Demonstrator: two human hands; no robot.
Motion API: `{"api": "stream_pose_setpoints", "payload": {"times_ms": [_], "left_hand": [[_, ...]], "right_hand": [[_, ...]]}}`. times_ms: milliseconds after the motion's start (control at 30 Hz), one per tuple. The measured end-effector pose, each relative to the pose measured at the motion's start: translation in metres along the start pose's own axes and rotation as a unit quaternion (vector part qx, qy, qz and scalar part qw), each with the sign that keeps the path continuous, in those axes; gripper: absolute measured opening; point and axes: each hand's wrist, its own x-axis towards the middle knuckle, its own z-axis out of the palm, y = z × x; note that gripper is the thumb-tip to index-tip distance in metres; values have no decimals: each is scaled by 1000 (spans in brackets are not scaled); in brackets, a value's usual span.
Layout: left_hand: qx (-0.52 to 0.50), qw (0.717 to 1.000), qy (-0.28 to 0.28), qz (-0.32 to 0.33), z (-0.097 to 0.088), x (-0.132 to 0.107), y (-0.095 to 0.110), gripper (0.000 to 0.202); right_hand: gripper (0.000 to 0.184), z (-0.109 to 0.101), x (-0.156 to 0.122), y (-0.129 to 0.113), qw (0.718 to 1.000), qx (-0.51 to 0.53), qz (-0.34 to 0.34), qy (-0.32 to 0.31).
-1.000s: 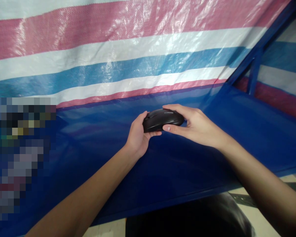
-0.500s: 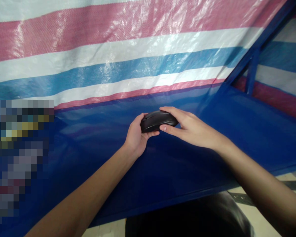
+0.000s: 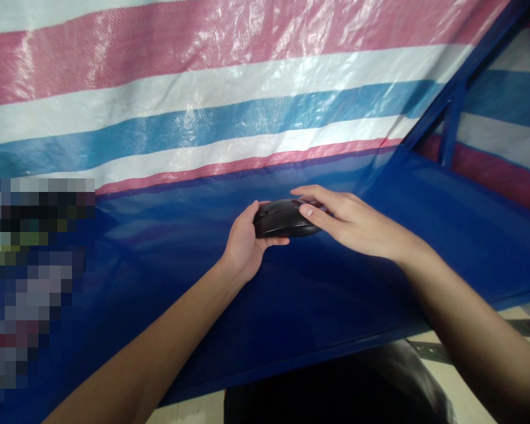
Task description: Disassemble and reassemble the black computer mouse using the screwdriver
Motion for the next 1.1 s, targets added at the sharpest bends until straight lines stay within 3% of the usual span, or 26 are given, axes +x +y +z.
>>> {"api": "stream_pose_setpoints", "payload": {"times_ms": [200,567,1100], "left_hand": [[15,999,-29,-25,0,-1,0,28],[8,998,-43,-36,0,-4,0,26],[-1,998,-60,-8,1,-6,-1,19]], "right_hand": [[42,-2,1,-7,997,58,37,-31],[36,12,7,-12,954,265,133,32],[32,12,10,-11,949,266,154,64]]}}
